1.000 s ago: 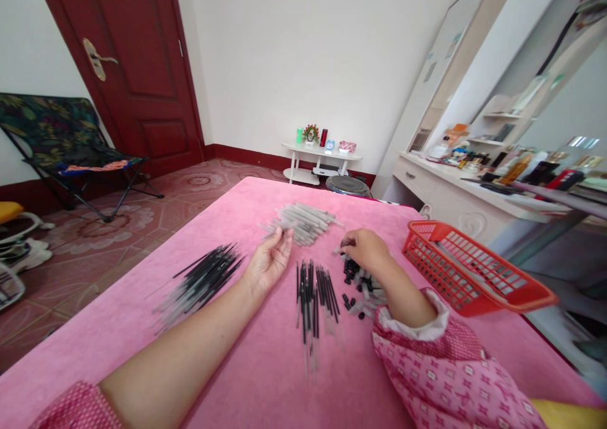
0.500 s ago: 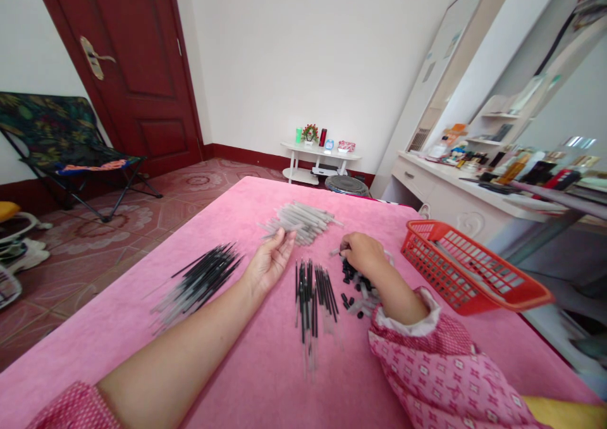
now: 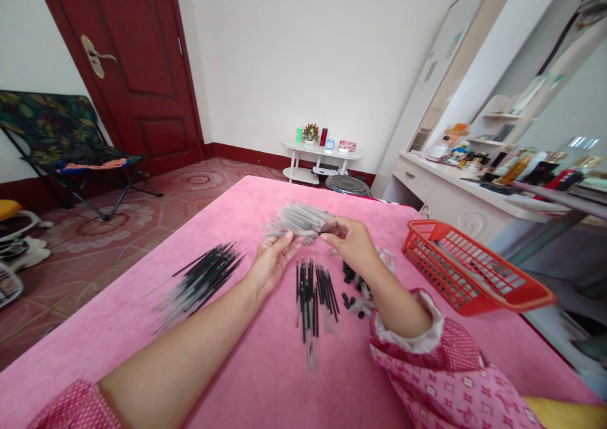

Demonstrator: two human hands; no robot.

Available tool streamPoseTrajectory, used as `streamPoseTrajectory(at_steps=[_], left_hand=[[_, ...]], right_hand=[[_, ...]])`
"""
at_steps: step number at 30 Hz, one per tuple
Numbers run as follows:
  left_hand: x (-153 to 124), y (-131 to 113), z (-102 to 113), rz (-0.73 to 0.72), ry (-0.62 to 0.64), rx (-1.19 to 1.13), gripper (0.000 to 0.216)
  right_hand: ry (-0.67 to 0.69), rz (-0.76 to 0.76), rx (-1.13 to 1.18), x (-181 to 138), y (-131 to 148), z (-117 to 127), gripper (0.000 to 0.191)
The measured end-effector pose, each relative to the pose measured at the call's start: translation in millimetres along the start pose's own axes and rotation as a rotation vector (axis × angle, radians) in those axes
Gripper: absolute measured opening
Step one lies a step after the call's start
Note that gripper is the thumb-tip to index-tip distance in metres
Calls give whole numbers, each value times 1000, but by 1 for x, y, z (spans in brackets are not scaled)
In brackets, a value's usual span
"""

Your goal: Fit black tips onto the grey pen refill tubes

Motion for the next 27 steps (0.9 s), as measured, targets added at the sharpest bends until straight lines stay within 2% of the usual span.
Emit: streamPoseTrajectory(at_steps=[8,27], left_hand=[[1,1,1,-11,35,41,12],[1,1,2,0,21,93,17]], right_hand=[[7,16,6,0,-2,-2,10],[37,40,-26,0,-2,-6,11]])
Point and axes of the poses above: each hand's wrist, its own x-axis towards the middle knuckle, its own z-axis out of the back of the hand, y = z × x, the point moved 8 cm from there along x, towards the middle knuckle, and after that the axes turned 11 degrees about y, right-handed, at the moved point
